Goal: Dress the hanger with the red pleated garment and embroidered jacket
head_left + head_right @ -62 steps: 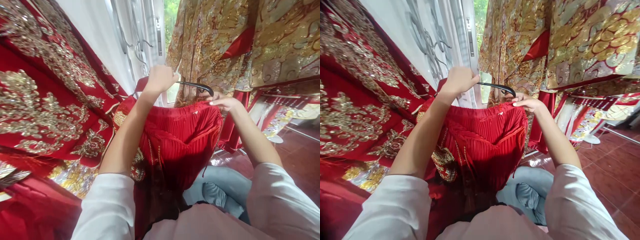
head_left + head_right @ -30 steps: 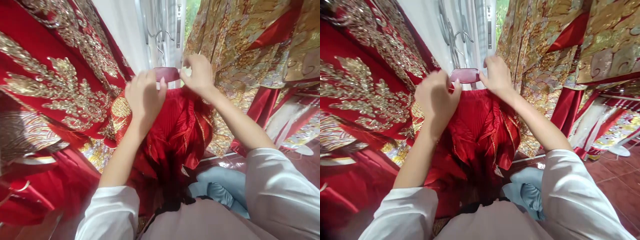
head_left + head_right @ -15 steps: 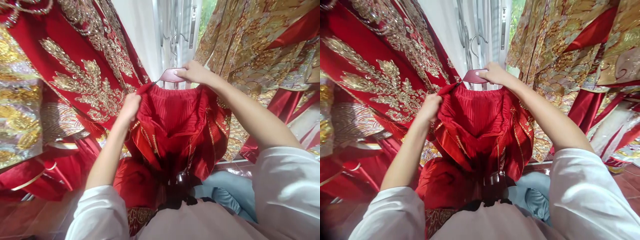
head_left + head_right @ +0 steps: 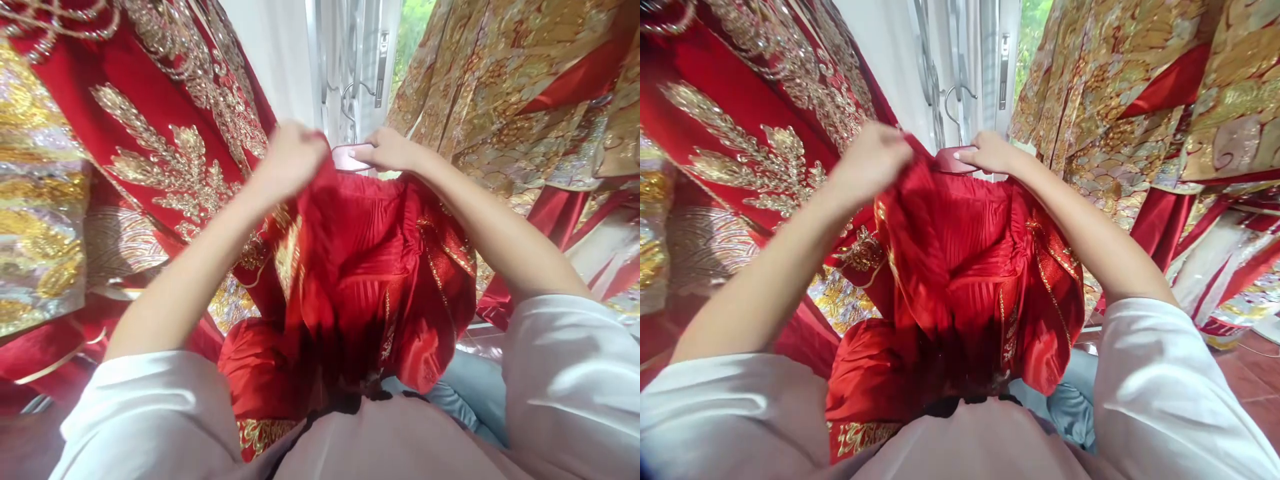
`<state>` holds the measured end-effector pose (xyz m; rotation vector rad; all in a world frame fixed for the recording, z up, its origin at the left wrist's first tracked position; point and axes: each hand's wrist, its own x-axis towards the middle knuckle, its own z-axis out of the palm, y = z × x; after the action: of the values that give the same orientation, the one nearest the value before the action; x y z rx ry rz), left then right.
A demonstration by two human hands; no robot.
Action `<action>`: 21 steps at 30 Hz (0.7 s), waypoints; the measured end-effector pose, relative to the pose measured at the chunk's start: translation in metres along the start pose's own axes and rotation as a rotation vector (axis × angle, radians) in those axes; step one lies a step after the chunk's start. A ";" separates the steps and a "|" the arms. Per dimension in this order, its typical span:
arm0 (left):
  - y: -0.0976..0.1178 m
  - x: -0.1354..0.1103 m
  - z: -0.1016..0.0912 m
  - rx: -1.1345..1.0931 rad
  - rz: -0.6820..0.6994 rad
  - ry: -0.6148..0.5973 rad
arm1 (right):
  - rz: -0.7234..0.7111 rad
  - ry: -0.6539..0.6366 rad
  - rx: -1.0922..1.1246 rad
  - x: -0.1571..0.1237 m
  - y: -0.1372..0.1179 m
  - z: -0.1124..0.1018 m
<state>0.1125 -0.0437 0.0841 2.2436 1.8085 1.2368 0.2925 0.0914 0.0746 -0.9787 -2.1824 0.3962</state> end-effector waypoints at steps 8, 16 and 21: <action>-0.056 -0.064 0.042 0.298 0.017 -0.433 | 0.016 0.031 0.036 -0.002 0.000 0.011; -0.133 -0.066 0.073 -0.105 -0.138 -0.274 | 0.005 0.012 0.153 0.001 0.005 0.013; -0.140 -0.050 0.027 -0.426 -0.177 -0.110 | 0.027 -0.009 0.094 0.000 0.004 0.008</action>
<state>0.0117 -0.0260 -0.0266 1.8412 1.4930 1.2883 0.2892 0.0937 0.0668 -0.9568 -2.1406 0.5123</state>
